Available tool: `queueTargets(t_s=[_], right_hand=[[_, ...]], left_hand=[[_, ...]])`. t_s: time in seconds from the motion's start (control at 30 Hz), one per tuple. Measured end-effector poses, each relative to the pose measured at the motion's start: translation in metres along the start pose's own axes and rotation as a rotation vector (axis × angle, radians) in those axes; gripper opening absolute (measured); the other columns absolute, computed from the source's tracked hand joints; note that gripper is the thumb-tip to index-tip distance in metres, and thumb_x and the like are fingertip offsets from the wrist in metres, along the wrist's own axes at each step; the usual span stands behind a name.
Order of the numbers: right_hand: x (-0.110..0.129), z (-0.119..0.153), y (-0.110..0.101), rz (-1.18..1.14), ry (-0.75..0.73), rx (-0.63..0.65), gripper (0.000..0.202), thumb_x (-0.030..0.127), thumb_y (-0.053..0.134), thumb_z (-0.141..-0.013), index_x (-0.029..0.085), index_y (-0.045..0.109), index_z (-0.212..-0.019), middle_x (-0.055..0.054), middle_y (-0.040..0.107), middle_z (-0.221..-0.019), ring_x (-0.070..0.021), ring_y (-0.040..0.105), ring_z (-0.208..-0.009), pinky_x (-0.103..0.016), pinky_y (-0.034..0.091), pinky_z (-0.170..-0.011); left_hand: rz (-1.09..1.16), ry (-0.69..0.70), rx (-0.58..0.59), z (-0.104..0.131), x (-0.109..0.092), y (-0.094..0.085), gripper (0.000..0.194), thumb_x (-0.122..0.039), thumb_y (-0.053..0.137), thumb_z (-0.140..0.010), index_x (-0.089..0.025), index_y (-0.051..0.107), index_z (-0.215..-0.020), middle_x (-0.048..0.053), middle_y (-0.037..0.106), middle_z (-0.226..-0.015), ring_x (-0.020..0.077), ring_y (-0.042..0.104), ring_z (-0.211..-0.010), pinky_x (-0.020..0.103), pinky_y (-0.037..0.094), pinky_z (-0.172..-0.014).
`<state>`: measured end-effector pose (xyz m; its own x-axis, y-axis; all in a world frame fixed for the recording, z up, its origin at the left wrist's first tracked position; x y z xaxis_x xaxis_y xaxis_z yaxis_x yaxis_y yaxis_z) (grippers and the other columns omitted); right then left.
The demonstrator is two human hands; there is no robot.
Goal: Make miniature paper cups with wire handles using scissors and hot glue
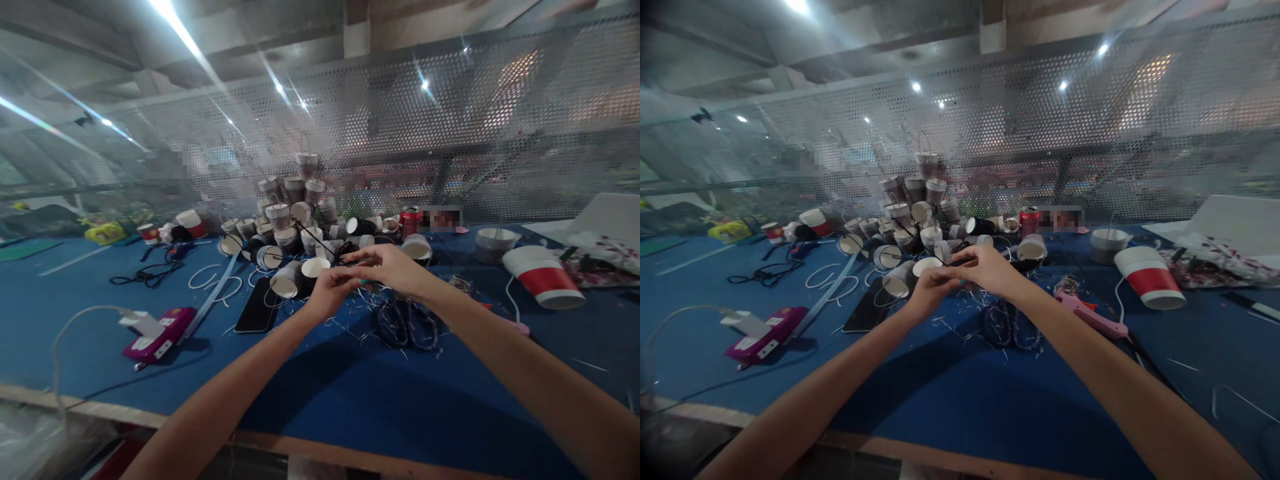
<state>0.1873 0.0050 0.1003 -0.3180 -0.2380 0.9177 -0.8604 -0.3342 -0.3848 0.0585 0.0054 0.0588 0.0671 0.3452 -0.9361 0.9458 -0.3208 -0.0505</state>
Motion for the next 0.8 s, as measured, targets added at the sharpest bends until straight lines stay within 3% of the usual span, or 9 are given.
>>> queueTargets(t_s=[0.1,0.23,0.37,0.53,0.8], right_hand=[[0.001,0.001,-0.015,0.266,-0.005,0.022,0.04,0.041,0.072,-0.06,0.018,0.069,-0.093,-0.009,0.069,-0.095,-0.0195,0.064,-0.079,-0.025,0.049,-0.061],[0.001,0.002,-0.023,0.458,0.009,0.062,0.015,0.032,0.068,-0.065,0.019,0.071,-0.071,-0.005,0.071,-0.071,-0.0176,0.065,-0.067,-0.025,0.048,-0.058],[0.002,0.003,-0.019,0.504,0.042,0.083,0.012,0.021,0.062,-0.069,0.018,0.071,-0.062,-0.004,0.067,-0.056,-0.0138,0.062,-0.054,-0.023,0.046,-0.052],[0.0,0.002,-0.02,0.62,-0.007,-0.001,0.01,0.023,0.064,-0.068,0.018,0.072,-0.062,-0.004,0.066,-0.053,-0.012,0.058,-0.045,-0.023,0.042,-0.045],[-0.004,0.0,-0.023,0.651,-0.014,-0.029,0.01,0.022,0.064,-0.067,0.018,0.072,-0.062,-0.005,0.066,-0.052,-0.0111,0.054,-0.041,-0.024,0.041,-0.044]], left_hand=[[-0.015,0.017,-0.183,-0.004,0.001,-0.01,0.019,-0.034,0.072,-0.063,-0.015,0.069,-0.062,0.005,0.069,-0.069,0.0163,0.062,-0.066,0.027,0.049,-0.066],[-0.022,0.045,-0.324,-0.007,0.007,-0.022,0.016,-0.031,0.067,-0.069,-0.016,0.069,-0.066,0.003,0.07,-0.074,0.0129,0.062,-0.069,0.024,0.047,-0.067],[-0.005,0.034,-0.319,-0.008,0.013,-0.024,0.014,-0.03,0.066,-0.07,-0.016,0.068,-0.066,0.001,0.07,-0.073,0.0112,0.061,-0.068,0.023,0.047,-0.067],[-0.001,0.007,-0.31,-0.008,0.014,-0.023,0.015,-0.03,0.067,-0.069,-0.015,0.069,-0.068,0.003,0.069,-0.071,0.0124,0.061,-0.067,0.025,0.048,-0.067],[0.069,-0.006,-0.312,-0.01,0.018,-0.023,0.016,-0.032,0.069,-0.067,-0.015,0.069,-0.069,0.003,0.07,-0.071,0.0124,0.062,-0.066,0.025,0.049,-0.066]])
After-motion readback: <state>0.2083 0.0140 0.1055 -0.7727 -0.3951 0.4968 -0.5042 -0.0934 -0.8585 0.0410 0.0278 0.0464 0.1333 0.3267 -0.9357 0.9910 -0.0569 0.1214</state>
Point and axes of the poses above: each hand's wrist, its own z-axis away from the middle knuckle, its own y-axis out of the palm, x = y × z, the point moved 3 cm from there along -z, towards the middle knuckle
